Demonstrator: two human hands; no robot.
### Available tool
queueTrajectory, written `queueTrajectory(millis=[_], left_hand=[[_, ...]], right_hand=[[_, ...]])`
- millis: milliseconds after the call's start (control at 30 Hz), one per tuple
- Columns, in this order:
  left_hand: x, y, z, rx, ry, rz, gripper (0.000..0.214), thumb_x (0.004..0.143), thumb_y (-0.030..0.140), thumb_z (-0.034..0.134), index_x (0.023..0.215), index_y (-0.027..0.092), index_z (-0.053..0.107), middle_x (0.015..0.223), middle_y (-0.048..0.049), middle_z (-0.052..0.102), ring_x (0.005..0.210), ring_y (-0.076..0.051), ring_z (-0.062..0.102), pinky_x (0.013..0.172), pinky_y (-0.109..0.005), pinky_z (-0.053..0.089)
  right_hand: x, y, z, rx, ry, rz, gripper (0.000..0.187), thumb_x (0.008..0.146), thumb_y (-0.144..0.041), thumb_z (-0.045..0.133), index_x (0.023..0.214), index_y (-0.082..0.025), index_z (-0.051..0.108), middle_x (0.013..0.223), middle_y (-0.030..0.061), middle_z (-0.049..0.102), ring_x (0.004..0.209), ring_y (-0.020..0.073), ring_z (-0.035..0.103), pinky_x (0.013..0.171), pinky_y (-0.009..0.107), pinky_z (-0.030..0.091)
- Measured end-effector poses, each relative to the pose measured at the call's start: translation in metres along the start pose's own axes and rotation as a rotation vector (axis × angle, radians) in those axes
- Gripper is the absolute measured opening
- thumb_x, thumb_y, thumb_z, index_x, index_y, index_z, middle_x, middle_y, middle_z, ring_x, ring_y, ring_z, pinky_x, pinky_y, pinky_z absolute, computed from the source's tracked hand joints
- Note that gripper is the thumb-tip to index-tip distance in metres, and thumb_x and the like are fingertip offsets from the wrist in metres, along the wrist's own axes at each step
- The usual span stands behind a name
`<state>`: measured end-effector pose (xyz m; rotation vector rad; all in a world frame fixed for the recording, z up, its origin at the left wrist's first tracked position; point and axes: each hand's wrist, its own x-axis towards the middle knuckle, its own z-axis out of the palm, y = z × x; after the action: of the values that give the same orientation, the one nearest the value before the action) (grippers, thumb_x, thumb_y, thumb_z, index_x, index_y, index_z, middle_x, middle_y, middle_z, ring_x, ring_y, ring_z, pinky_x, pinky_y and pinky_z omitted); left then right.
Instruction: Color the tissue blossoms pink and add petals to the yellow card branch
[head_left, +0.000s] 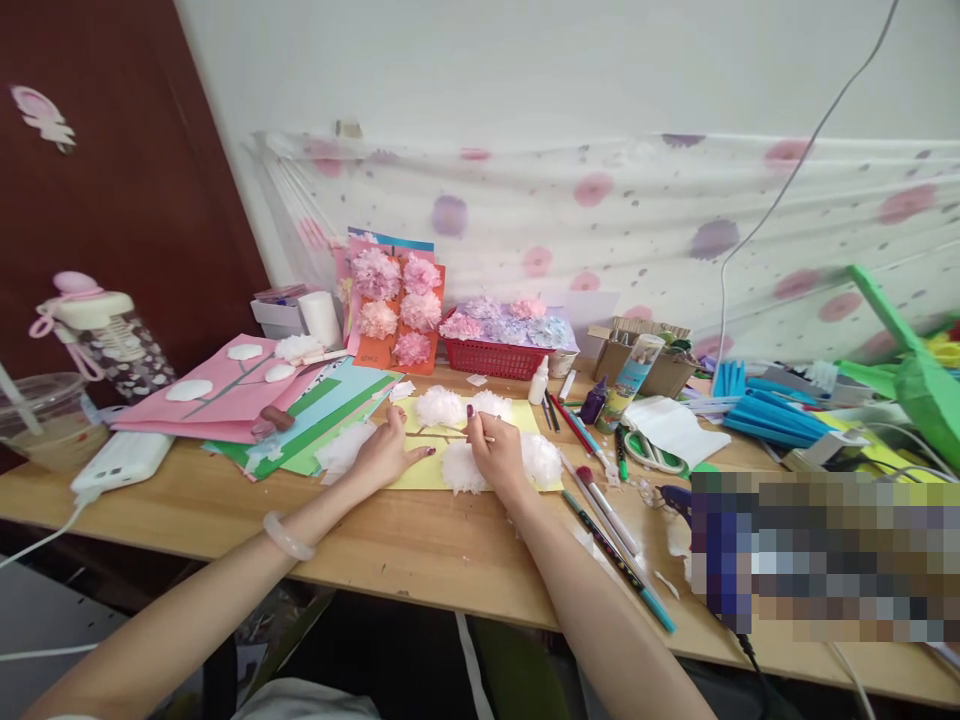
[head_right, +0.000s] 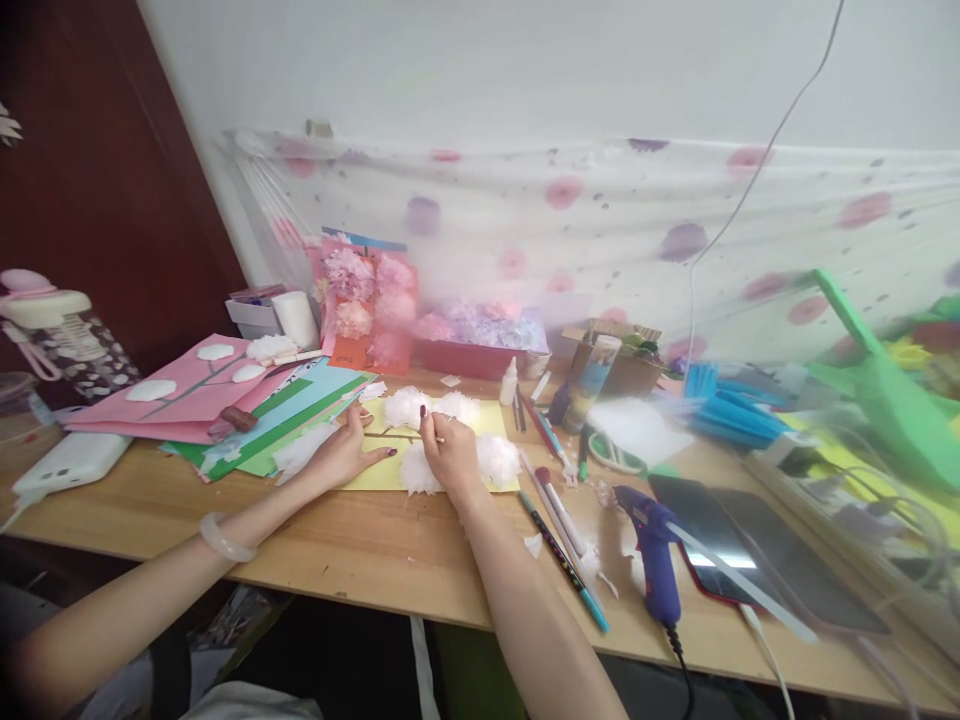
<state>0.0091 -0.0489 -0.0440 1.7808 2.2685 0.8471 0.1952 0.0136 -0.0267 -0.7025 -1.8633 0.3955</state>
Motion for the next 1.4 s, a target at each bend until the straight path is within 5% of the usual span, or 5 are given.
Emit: queueTrajectory(millis=[533, 700, 900, 1100, 1400], left_hand=[[0.004, -0.003, -0.006, -0.109, 0.001, 0.048, 0.061, 0.066, 0.044, 0.073, 0.112, 0.017, 0.045, 0.127, -0.0220, 0.062, 0.117, -0.032, 0.062, 0.094, -0.040, 0.049], [0.019, -0.020, -0.052, -0.161, 0.139, 0.057, 0.024, 0.076, 0.045, 0.058, 0.081, 0.022, 0.054, 0.100, -0.0068, 0.072, 0.100, -0.025, 0.066, 0.094, -0.038, 0.047], [0.026, -0.053, -0.102, -0.191, 0.176, 0.078, 0.016, 0.072, 0.038, 0.052, 0.071, 0.023, 0.049, 0.101, -0.0084, 0.072, 0.100, -0.024, 0.066, 0.091, -0.036, 0.049], [0.002, -0.055, -0.101, -0.120, 0.017, 0.105, 0.041, 0.066, 0.042, 0.060, 0.101, 0.021, 0.065, 0.103, -0.0076, 0.073, 0.087, -0.024, 0.068, 0.079, -0.036, 0.052], [-0.028, -0.037, -0.092, 0.028, 0.018, 0.106, 0.018, 0.057, 0.040, 0.070, 0.064, 0.025, 0.061, 0.080, -0.0049, 0.067, 0.086, -0.029, 0.060, 0.086, -0.041, 0.045]], right_hand=[[0.002, 0.001, -0.004, 0.076, 0.119, 0.155, 0.054, 0.095, -0.047, 0.036, 0.054, -0.020, 0.059, 0.048, 0.0023, 0.061, 0.047, 0.0143, 0.058, 0.052, 0.025, 0.039], [0.005, 0.001, -0.009, 0.239, 0.250, 0.337, 0.058, 0.093, -0.053, 0.037, 0.050, -0.020, 0.058, 0.041, 0.0014, 0.055, 0.039, 0.0142, 0.052, 0.045, 0.026, 0.037], [0.009, 0.002, -0.008, 0.397, 0.293, 0.440, 0.057, 0.089, -0.057, 0.044, 0.047, -0.020, 0.058, 0.037, 0.0004, 0.052, 0.037, 0.0141, 0.050, 0.045, 0.026, 0.037], [0.008, 0.003, -0.008, 0.376, 0.277, 0.433, 0.057, 0.089, -0.055, 0.043, 0.047, -0.020, 0.057, 0.037, -0.0001, 0.051, 0.038, 0.0134, 0.049, 0.045, 0.026, 0.037], [0.009, 0.003, -0.010, 0.390, 0.246, 0.405, 0.058, 0.089, -0.055, 0.045, 0.045, -0.020, 0.057, 0.036, -0.0005, 0.048, 0.036, 0.0127, 0.047, 0.044, 0.026, 0.035]])
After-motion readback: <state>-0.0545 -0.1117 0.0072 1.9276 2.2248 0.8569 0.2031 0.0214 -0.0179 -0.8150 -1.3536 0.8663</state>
